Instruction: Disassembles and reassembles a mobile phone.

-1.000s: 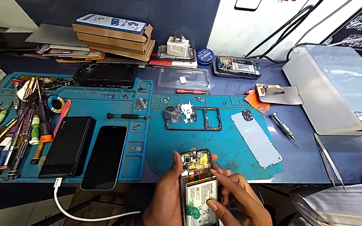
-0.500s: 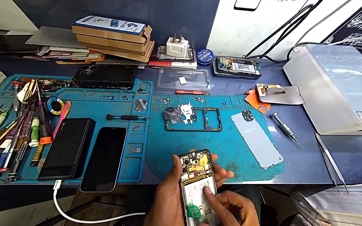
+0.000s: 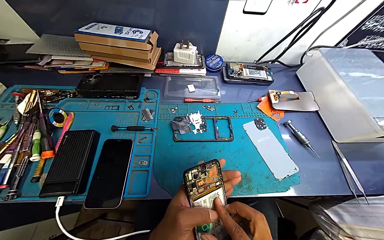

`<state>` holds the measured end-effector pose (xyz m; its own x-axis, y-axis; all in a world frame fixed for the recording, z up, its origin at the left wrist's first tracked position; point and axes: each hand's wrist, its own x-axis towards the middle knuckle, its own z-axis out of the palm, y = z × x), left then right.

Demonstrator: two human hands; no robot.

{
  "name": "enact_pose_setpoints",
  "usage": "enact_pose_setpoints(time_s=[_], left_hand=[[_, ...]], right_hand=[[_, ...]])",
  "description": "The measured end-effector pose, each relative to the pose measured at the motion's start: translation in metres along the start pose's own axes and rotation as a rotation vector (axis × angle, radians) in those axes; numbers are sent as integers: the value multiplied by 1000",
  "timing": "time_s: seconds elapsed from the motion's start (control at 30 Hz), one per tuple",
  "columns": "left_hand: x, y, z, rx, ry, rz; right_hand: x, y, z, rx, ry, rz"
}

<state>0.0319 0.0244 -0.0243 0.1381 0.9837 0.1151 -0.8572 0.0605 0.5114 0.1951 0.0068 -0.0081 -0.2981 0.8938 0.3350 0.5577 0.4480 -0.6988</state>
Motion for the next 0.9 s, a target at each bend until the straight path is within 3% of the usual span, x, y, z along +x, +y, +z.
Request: enact_pose_setpoints(time_s=[0.27, 0.37, 0.77, 0.9], left_hand=[[-11, 1, 32, 224, 189, 60], [-13, -4, 24, 226, 106, 75], [-15, -9, 32, 387, 169, 111], [-8, -7, 30, 393, 44, 143]], right_hand=[[9, 5, -8, 79, 48, -45], [10, 3, -8, 50, 52, -51], [15, 6, -15, -186, 13, -162], [18, 10, -20, -197, -11, -201]])
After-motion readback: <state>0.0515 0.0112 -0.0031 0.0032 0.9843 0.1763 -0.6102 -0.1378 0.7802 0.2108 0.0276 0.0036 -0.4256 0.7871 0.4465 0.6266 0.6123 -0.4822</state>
